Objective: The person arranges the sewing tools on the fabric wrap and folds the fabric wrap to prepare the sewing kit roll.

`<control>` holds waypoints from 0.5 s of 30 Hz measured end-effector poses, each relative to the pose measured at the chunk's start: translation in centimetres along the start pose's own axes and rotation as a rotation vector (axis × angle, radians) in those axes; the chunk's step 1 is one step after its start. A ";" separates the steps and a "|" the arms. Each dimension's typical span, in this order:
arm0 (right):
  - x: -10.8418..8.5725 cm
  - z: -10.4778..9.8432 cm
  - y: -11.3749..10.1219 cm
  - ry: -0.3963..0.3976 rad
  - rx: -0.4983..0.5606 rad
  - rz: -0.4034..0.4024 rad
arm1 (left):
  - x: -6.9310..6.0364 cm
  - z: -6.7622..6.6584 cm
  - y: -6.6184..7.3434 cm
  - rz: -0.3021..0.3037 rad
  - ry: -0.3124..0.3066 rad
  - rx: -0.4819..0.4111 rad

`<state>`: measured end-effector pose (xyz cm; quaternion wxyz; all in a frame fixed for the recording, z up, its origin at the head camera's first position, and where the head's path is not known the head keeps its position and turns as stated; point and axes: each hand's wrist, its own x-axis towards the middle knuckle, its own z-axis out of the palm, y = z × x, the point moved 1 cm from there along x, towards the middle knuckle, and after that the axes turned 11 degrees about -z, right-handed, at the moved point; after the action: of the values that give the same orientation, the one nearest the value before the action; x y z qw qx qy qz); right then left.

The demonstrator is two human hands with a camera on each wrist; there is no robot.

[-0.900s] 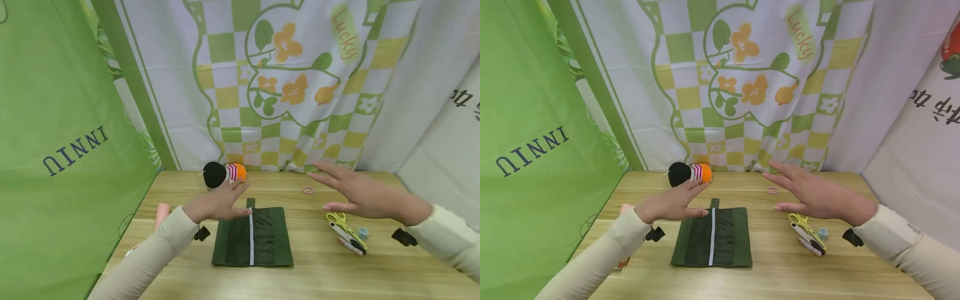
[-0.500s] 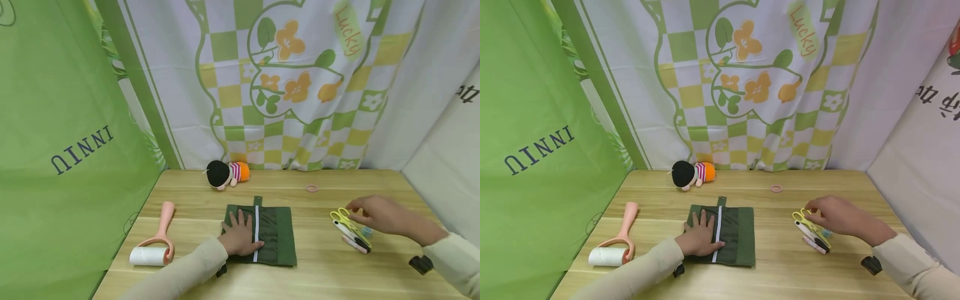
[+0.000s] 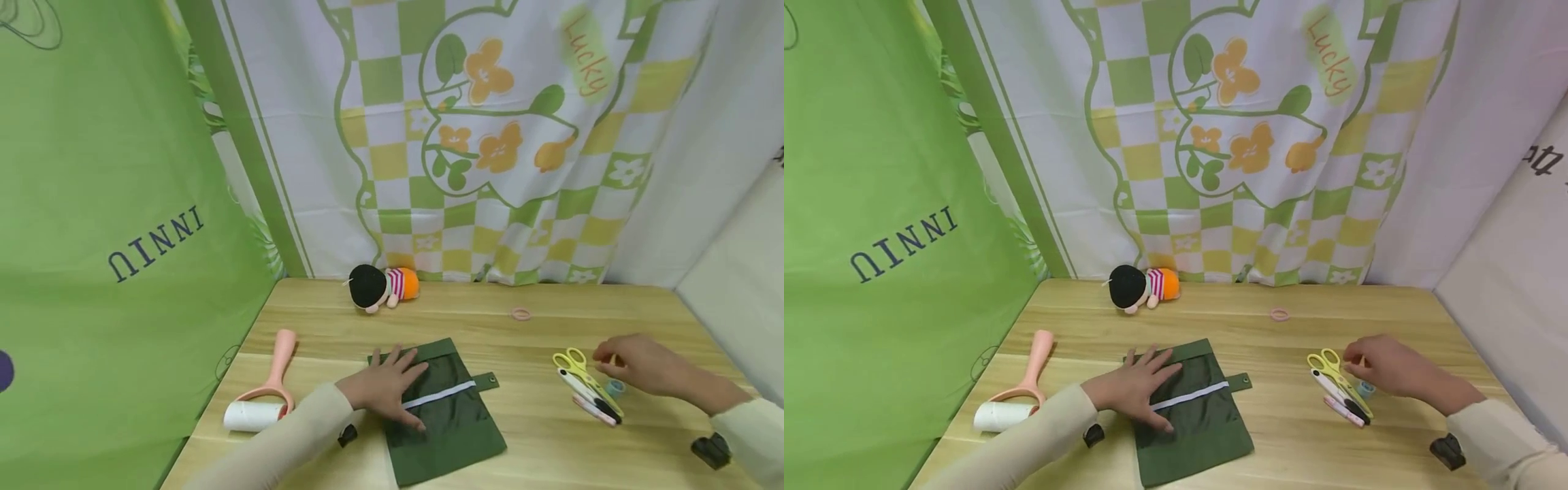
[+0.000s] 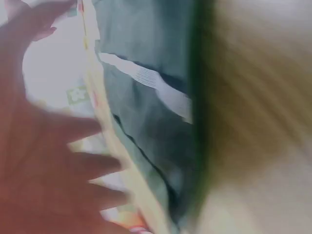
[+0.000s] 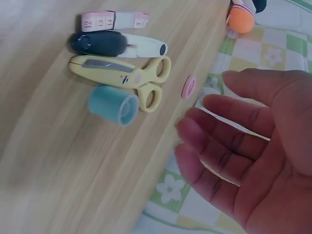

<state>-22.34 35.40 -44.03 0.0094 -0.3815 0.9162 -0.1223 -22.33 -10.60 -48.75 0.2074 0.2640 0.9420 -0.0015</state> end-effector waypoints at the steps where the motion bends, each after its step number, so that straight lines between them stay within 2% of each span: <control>1: 0.0 -0.1 0.2 -0.011 -0.007 0.007 | 0.0 0.3 0.0 -0.007 -0.020 0.017; 4: 0.2 -0.4 0.9 -0.040 -0.033 0.015 | 0.4 0.8 0.2 0.037 -0.085 0.059; 7: 1.2 0.2 1.5 -0.088 -0.007 0.025 | 1.0 0.9 0.2 0.089 -0.077 0.082; 9: 2.2 1.1 1.7 -0.123 0.029 0.033 | 0.9 0.8 0.0 0.097 -0.061 0.071; 12: 3.7 2.3 1.9 -0.167 0.110 0.110 | -0.1 0.8 -0.8 0.061 -0.022 0.036; 15: 4.5 3.0 2.4 -0.167 0.155 0.194 | -1.5 1.0 -1.6 -0.014 -0.010 0.032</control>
<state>-26.81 33.23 -47.19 0.1269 -0.2982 0.9326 -0.1588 -21.60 -12.79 -49.26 0.2079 0.2607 0.9426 -0.0194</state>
